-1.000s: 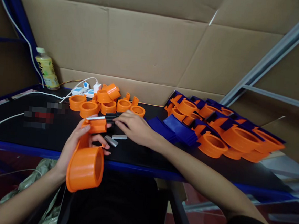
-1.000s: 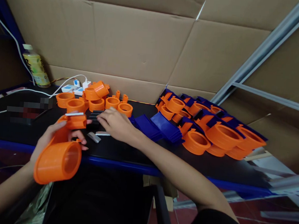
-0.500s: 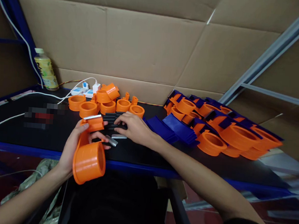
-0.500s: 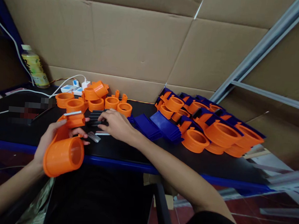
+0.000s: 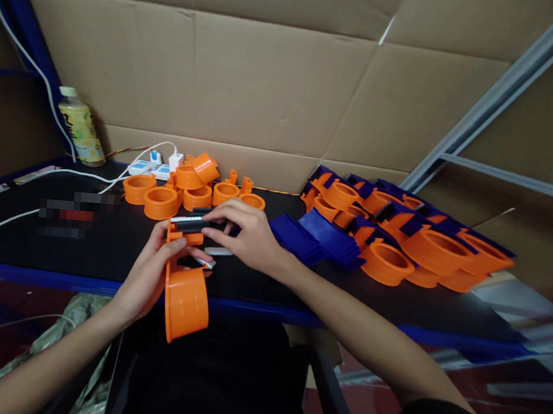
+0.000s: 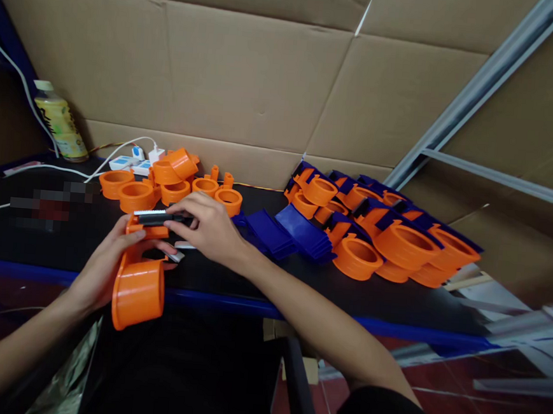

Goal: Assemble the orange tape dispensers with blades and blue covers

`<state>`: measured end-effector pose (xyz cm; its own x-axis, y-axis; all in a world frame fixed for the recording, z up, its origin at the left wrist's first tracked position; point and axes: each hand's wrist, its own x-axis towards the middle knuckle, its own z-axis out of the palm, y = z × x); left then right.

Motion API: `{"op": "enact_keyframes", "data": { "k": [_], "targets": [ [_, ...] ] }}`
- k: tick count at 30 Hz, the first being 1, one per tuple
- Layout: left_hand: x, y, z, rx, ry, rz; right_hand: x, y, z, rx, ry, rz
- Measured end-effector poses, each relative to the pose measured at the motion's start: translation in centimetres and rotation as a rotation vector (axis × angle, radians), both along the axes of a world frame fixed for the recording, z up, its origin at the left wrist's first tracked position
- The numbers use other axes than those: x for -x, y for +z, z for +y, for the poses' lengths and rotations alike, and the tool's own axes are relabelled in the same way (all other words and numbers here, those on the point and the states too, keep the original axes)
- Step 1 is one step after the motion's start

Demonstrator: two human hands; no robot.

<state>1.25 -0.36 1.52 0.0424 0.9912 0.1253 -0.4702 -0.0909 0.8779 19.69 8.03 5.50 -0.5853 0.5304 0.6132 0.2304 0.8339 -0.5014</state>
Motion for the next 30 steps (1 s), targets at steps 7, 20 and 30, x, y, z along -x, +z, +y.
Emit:
{"op": "enact_keyframes", "data": {
  "k": [7,20,30],
  "targets": [
    [0.1,-0.8,0.3,-0.036,-0.005,0.090,1.0,-1.5,-1.2,-0.270,-0.090,0.073],
    [0.8,1.0,0.1,0.102,-0.075,-0.018,-4.4,2.7,0.7,-0.182,-0.289,-0.325],
    [1.1,0.8,0.1,0.072,-0.091,0.016,-10.8,2.1,6.1,-0.028,-0.440,-0.682]
  ]
}}
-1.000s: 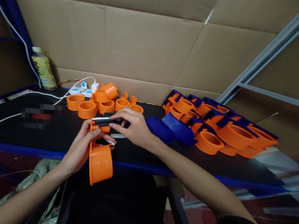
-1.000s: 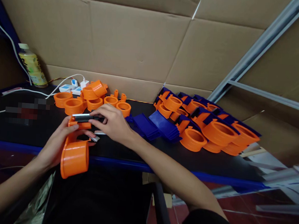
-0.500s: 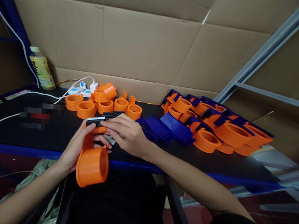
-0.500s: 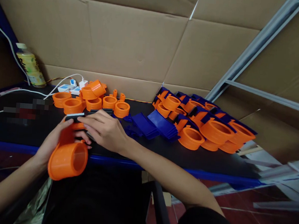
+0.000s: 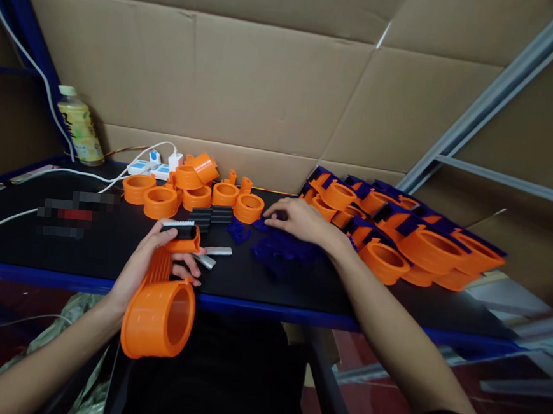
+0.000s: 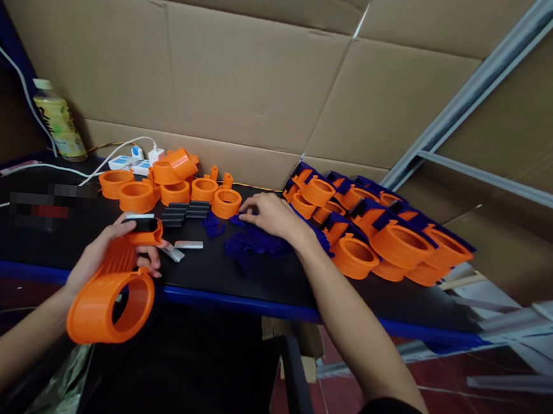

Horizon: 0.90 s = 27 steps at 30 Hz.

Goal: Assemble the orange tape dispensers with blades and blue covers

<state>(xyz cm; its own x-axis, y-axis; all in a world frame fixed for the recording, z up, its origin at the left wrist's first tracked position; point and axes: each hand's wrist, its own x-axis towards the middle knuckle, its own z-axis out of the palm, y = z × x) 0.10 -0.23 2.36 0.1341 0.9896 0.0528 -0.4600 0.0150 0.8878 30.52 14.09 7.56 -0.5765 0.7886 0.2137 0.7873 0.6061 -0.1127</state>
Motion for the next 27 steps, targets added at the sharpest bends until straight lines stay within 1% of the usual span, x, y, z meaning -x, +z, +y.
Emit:
{"op": "enact_keyframes", "data": {
  "k": [2,5,8,10,12,15,17,20,22,25,27],
  "targets": [
    [0.0,0.0,0.0,-0.005,0.006,0.007,1.0,-0.5,-0.4,0.010,0.103,0.007],
    [-0.1,0.0,-0.1,-0.008,0.017,0.013,2.5,-0.6,-1.3,0.013,0.179,0.018],
    [-0.3,0.1,-0.3,0.000,0.020,0.011,3.6,-0.5,-2.0,0.050,0.241,0.023],
    [-0.4,0.2,-0.5,0.002,0.026,0.012,4.0,-0.7,-2.2,0.068,0.240,0.011],
    [-0.5,0.1,-0.4,-0.001,0.033,0.013,4.0,-0.9,-2.2,0.067,0.202,0.015],
    [-0.3,-0.2,-0.1,-0.008,0.031,0.013,3.6,-1.3,-1.9,0.071,0.158,0.036],
    [-0.1,-0.6,0.2,-0.009,0.021,0.029,3.3,-1.3,-1.8,0.070,0.167,0.054],
    [-0.1,-0.9,0.4,-0.005,-0.005,0.055,3.4,-0.9,-1.9,0.023,0.234,0.159],
    [-0.4,-0.7,0.3,0.001,-0.001,0.056,3.9,-0.4,-2.5,-0.024,0.303,0.261],
    [-0.7,-0.4,0.0,0.006,0.028,0.030,5.7,0.2,-3.9,-0.098,0.396,0.389],
    [-0.7,-0.2,0.0,0.018,0.026,0.005,7.2,0.1,-5.1,-0.173,0.421,0.436]
  ]
}}
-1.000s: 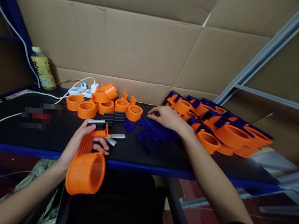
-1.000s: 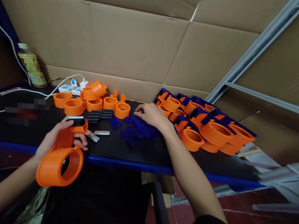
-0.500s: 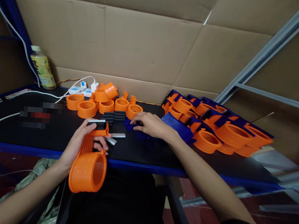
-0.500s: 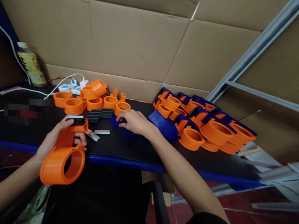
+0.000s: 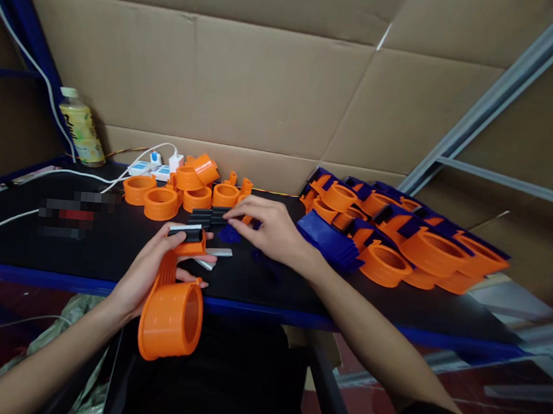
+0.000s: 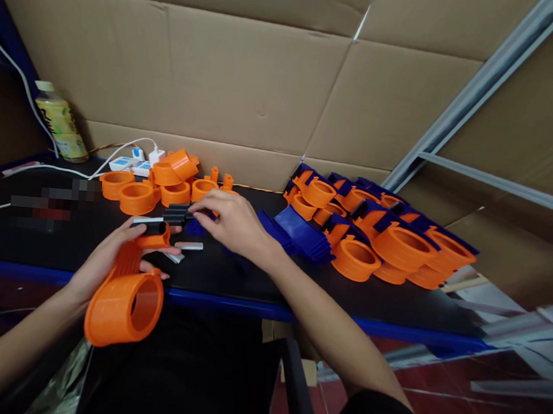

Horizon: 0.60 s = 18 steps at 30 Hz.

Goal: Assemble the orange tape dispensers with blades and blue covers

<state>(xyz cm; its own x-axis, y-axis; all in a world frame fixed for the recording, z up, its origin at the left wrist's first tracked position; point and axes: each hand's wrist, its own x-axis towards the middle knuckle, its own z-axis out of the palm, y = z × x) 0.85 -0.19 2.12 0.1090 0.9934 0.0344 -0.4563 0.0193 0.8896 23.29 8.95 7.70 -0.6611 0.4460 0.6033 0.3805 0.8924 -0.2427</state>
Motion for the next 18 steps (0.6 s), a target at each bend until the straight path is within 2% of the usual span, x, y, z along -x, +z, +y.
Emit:
{"op": "enact_keyframes", "data": {
  "k": [3,6,8,13,15,18],
  "targets": [
    [0.4,-0.1,0.4,0.045,-0.014,-0.039,2.3,-0.8,-1.7,-0.074,0.004,0.032],
    [0.8,-0.1,0.8,0.089,-0.004,-0.066,3.8,-1.8,-2.8,-0.004,0.046,0.139],
    [0.9,0.1,0.8,0.109,0.021,-0.082,4.1,-2.1,-3.0,0.177,0.080,0.259],
    [0.3,1.0,-0.1,0.136,0.050,-0.142,3.2,-2.1,-2.3,0.880,0.267,0.481],
    [0.1,1.2,-0.3,0.138,0.040,-0.152,3.0,-2.1,-2.0,1.007,0.292,0.493],
    [0.2,1.1,-0.4,0.133,0.054,-0.153,3.1,-2.2,-1.9,1.055,0.314,0.447]
  ]
}}
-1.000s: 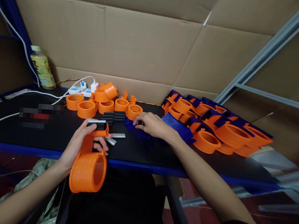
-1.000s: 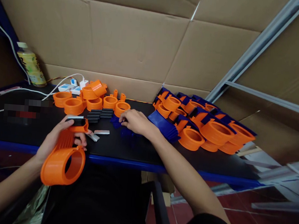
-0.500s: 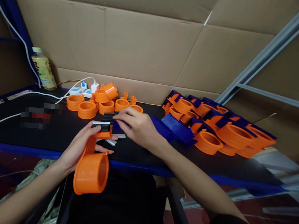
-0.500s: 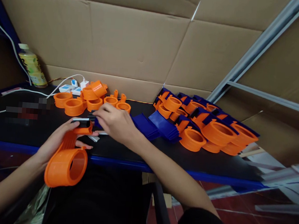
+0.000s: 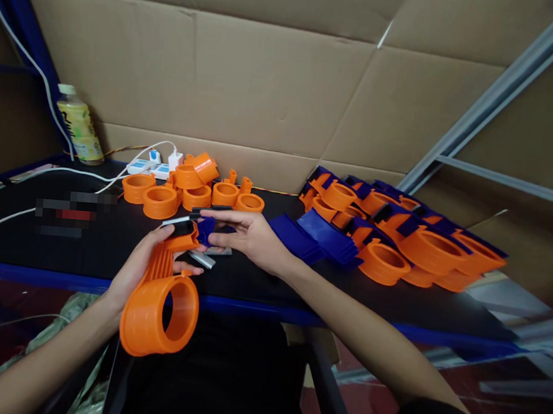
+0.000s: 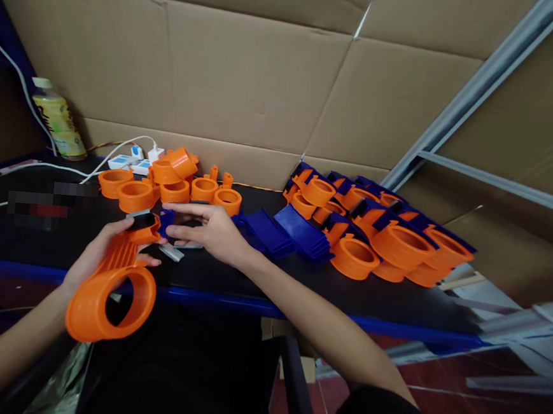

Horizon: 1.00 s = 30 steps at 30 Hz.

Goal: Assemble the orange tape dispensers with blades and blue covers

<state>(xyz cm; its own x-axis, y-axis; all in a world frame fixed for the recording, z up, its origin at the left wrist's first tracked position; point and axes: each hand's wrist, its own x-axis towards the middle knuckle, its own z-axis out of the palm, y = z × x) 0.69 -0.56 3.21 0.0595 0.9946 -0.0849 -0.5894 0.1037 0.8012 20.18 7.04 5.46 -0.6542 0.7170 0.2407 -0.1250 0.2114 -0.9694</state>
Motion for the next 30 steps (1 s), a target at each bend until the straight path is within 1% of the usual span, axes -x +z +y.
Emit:
{"op": "enact_keyframes", "data": {
  "k": [3,5,9,12,14,16,20,25,30],
  "targets": [
    [0.3,-0.4,0.2,0.007,-0.038,-0.005,0.3,-0.1,-0.2,-0.054,0.005,-0.063],
    [0.5,-0.7,0.5,0.024,-0.068,0.003,0.4,-0.2,-0.5,-0.130,-0.052,-0.104],
    [0.9,-1.3,1.2,0.038,-0.104,0.023,0.3,-0.5,-0.8,-0.374,-0.183,-0.139],
    [1.0,-1.5,1.4,0.051,-0.101,0.039,0.2,-0.8,-0.7,-0.579,-0.215,-0.147],
    [0.9,-1.5,1.3,0.050,-0.125,0.058,0.1,-0.9,-0.5,-0.671,-0.240,-0.151],
    [0.7,-1.3,0.9,0.033,-0.152,0.075,0.1,-0.9,-0.5,-0.707,-0.253,-0.148],
    [0.2,-0.9,0.2,0.020,-0.112,0.055,0.2,-1.3,-0.7,-0.743,-0.259,-0.149],
    [0.4,-1.1,0.2,0.022,-0.143,0.041,0.2,-1.9,-0.8,-0.751,-0.248,-0.127],
    [0.5,-1.5,0.2,-0.041,-0.112,0.161,0.0,-2.2,-0.7,-0.802,-0.186,-0.121]
  ]
}}
